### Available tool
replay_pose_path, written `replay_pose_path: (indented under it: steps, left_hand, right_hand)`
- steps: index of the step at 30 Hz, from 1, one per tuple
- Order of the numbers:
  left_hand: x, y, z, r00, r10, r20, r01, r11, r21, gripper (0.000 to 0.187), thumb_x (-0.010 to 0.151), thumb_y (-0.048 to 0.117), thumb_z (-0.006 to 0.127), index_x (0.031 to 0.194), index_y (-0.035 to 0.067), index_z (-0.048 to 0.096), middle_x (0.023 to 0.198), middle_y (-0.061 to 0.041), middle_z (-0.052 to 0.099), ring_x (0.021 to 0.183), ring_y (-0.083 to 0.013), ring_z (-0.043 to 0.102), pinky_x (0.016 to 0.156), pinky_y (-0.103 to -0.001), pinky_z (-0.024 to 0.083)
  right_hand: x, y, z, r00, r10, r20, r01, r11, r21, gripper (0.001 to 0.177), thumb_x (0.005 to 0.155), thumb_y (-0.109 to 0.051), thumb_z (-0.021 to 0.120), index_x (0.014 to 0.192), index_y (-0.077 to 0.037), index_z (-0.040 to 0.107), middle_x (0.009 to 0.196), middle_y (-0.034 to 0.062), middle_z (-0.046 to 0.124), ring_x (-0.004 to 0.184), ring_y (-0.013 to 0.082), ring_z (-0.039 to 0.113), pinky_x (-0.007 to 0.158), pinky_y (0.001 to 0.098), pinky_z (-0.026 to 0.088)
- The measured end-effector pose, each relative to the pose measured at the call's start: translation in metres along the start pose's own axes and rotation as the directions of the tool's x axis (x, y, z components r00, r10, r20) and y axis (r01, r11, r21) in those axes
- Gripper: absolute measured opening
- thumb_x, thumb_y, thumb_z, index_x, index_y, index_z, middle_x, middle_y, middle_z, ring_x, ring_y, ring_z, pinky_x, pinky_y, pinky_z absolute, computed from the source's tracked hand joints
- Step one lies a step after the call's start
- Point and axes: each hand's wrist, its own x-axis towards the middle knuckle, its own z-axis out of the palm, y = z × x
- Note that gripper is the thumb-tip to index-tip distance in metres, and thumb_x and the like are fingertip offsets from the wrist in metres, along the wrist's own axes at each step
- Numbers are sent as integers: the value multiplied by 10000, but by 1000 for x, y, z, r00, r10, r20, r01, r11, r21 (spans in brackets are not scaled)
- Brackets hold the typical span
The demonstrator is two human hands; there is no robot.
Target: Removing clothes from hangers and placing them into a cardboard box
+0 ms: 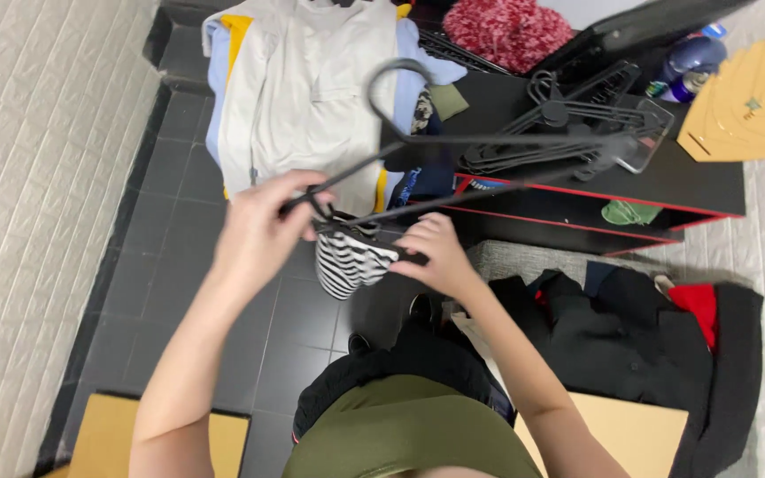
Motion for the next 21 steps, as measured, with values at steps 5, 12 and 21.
replay_pose_path:
  steps: [5, 12, 21]
  left_hand:
    - [-7, 5, -38, 993, -78, -86, 82, 996, 42, 177, 1014, -52, 682, 1149, 38, 751, 933, -157, 723, 506, -231, 689, 549, -316, 573]
    - [-12, -6, -38, 999, -14, 44, 5, 979, 202, 228, 986, -84, 697, 1174, 14, 781, 879, -183, 705, 496, -248, 683, 469, -315, 527]
    - [1, -18, -33, 994, 6, 113, -20, 992, 126, 241, 954, -92, 704, 1146, 31, 780, 825, -168, 698, 487, -256, 685, 448, -304, 500]
  right_hand:
    - [-27, -2, -76, 971, 215, -105, -239, 868, -434, 138, 900, -291, 842, 859, -236, 723, 842, -120, 727, 943, 127, 681, 989, 369, 430]
    - [-23, -37, -153, 818, 334, -469, -502, 812, -297, 220, 925, 41, 762, 979, -167, 809, 872, -2, 684, 741, 190, 600, 789, 343, 500]
    - [20, -47, -195, 875, 379, -301, -460, 844, -276, 241, 936, 101, 719, 1015, -118, 784, 951, 65, 727, 927, 316, 689, 906, 416, 513]
